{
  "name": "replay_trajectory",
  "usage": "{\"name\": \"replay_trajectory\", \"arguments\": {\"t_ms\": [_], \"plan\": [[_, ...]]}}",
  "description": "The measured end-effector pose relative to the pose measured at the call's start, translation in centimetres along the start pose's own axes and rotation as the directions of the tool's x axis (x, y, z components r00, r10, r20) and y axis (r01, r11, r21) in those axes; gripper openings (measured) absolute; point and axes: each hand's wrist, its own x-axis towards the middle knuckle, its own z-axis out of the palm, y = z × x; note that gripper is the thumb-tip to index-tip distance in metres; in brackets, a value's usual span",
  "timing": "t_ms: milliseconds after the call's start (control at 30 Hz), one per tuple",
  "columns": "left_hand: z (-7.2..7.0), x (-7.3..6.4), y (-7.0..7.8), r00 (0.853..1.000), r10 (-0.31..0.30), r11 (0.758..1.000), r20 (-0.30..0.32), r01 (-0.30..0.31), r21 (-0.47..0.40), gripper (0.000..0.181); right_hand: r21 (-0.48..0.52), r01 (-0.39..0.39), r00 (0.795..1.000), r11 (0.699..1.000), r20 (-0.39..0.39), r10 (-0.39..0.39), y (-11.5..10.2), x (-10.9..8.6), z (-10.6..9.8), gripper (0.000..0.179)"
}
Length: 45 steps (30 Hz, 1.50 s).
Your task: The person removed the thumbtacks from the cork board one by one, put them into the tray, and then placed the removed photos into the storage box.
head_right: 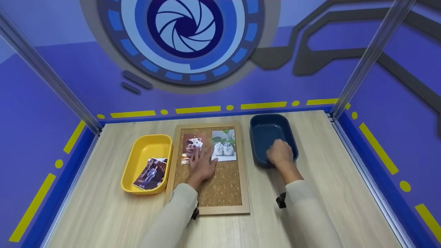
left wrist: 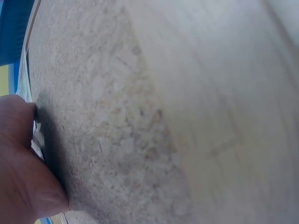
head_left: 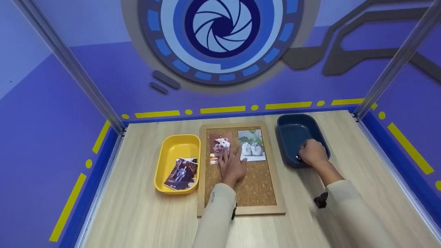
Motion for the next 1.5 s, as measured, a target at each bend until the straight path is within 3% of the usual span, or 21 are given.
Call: {"name": "replay_trajectory", "arguments": {"t_ms": [200,433,533,600,667,767,867,1000,1200,1300,1500], "plan": [[-0.2,0.1,0.0,1.000,0.001,1.000,0.018,-0.001,0.009,0.061,0.104,0.103,0.980,0.989,-0.183,-0.083,-1.3,-1.2,-0.2,0.030],[-0.7,0.1,-0.1,1.000,0.004,1.000,0.017,-0.004,-0.006,0.061,0.198,0.290,0.898,0.936,-0.395,-0.195,-4.6,-2.4,0.2,0.018],[-0.6,0.2,-0.3,1.000,-0.001,1.000,0.018,0.001,-0.018,0.061,0.212,0.373,0.861,0.903,-0.443,-0.251,-6.6,-2.9,0.6,0.013],[-0.7,0.3,-0.4,1.000,-0.006,1.000,0.014,0.006,-0.015,0.061,0.218,0.416,0.850,0.883,-0.437,-0.293,-8.0,-3.2,1.1,0.013],[-0.6,0.2,-0.6,1.000,-0.010,1.000,0.009,0.010,-0.008,0.060,0.219,0.434,0.858,0.874,-0.395,-0.327,-9.3,-3.6,1.9,0.015],[-0.6,0.1,-0.8,1.000,-0.010,1.000,0.006,0.010,0.000,0.060,0.234,0.399,0.903,0.886,-0.271,-0.335,-11.0,-4.1,3.3,0.025],[-0.4,0.2,-0.9,1.000,0.003,1.000,-0.007,-0.003,-0.010,0.060,0.257,0.318,0.947,0.912,-0.132,-0.293,-12.1,-3.9,5.1,0.032],[-0.2,0.4,-0.7,0.999,0.012,1.000,-0.038,-0.012,-0.004,0.061,0.288,0.204,0.978,0.936,-0.012,-0.209,-12.4,-2.5,7.9,0.037],[0.3,0.6,0.0,1.000,0.006,1.000,-0.007,-0.006,0.023,0.061,0.271,0.052,0.995,0.961,0.066,-0.072,-11.2,-0.2,10.4,0.037],[0.5,0.6,0.2,1.000,0.003,1.000,0.008,-0.003,0.023,0.061,0.253,0.029,0.993,0.967,0.101,-0.056,-10.8,0.6,10.6,0.039],[0.0,0.2,-0.4,0.999,0.030,1.000,-0.020,-0.030,0.000,0.061,0.269,0.029,0.984,0.963,0.162,-0.075,-11.0,1.6,10.7,0.044]]}}
